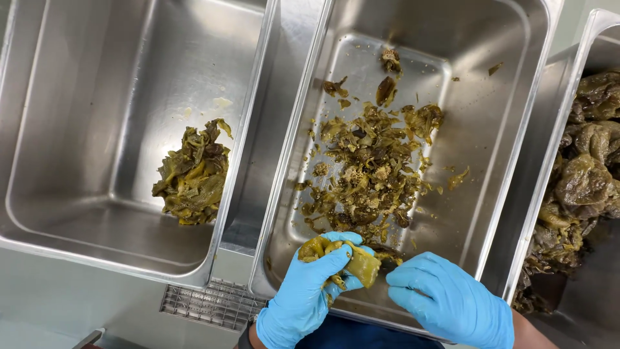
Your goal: The person, wearing blue gloves, cleans pieces of a gelatinous seafood product over stainless steel trays. They hold each piece by hand, tear off and discard unwanted debris into the middle tray, and place the cleaned pieces into the tray on the left, working through the pieces one at a time.
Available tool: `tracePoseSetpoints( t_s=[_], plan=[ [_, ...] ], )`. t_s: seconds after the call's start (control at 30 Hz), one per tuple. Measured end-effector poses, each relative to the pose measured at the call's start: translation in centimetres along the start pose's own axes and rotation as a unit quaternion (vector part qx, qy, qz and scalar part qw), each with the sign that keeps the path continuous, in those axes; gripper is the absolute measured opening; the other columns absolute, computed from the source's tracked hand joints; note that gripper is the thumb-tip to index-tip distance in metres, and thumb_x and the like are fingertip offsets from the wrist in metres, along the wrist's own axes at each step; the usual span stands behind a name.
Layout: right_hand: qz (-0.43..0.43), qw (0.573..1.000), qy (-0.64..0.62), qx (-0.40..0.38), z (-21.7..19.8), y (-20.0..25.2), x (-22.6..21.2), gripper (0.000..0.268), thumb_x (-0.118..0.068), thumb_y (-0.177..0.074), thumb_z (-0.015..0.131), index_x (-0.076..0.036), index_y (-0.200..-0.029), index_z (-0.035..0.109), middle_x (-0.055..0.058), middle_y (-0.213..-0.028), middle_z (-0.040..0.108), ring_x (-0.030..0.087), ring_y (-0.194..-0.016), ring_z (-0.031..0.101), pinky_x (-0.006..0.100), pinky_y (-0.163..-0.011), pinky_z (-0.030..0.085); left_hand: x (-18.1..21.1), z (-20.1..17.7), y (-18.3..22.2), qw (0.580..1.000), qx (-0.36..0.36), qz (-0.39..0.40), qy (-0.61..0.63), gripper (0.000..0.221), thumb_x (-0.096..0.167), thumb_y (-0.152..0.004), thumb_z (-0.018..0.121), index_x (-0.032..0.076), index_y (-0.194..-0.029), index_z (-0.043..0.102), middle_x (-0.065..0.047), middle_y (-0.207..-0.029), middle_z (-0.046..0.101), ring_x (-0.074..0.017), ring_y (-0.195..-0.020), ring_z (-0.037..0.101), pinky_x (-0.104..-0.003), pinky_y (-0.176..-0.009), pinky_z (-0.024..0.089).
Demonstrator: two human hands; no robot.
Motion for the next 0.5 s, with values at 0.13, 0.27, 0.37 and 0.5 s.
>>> tracePoseSetpoints(
  t_s=[0.13,0.27,0.37,0.5],
  plan=[
    [0.052,0.992,-0.115,-0.016,-0.7,0.9,0.6,0.023,-0.006,-0.08,0.075,-0.006,-0.102,0.067,0.008,-0.106,0.067,0.026,-0.098,0.067,0.037,-0.082,0.057,0.4,-0.6,-0.2,0.999,0.028,0.019,0.005,0.032,0.015,-0.097,0.063,0.0,-0.126,0.066,-0.016,-0.112,0.075,-0.0241,-0.097,0.074,-0.039,-0.08,0.064],
    [0.138,0.728,-0.662,0.11,0.4,8.4,3.5,0.014,0.01,-0.096,0.074,-0.003,-0.1,0.07,0.013,-0.096,0.067,0.028,-0.092,0.061,0.041,-0.084,0.053,1.3,-0.2,0.1,0.998,0.03,0.047,0.025,0.031,0.015,-0.096,0.062,0.0,-0.123,0.064,-0.018,-0.112,0.075,-0.0268,-0.102,0.075,-0.044,-0.085,0.065],
    [0.184,0.982,-0.029,-0.019,-0.1,-0.2,3.7,0.042,-0.016,-0.077,0.075,-0.006,-0.118,0.07,0.017,-0.118,0.067,0.037,-0.105,0.065,0.044,-0.087,0.054,1.9,-0.1,0.4,0.996,0.034,0.076,0.011,0.031,0.015,-0.096,0.062,-0.001,-0.123,0.065,-0.019,-0.114,0.075,-0.0277,-0.101,0.075,-0.044,-0.085,0.066],
    [0.251,0.968,-0.013,0.008,0.4,-0.3,4.8,0.04,-0.01,-0.076,0.074,-0.006,-0.115,0.068,0.015,-0.121,0.068,0.036,-0.105,0.066,0.044,-0.087,0.056,1.4,-0.9,-0.1,0.995,0.054,0.083,0.007,0.032,0.013,-0.096,0.061,-0.002,-0.123,0.066,-0.017,-0.115,0.076,-0.0261,-0.103,0.075,-0.043,-0.088,0.066]
  ],
)
Point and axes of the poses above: each hand's wrist, its own y-axis away from the middle knuckle, its own z-axis out of the palm, x = y × z, the point moved 8 cm from there along -y, towards the middle knuckle
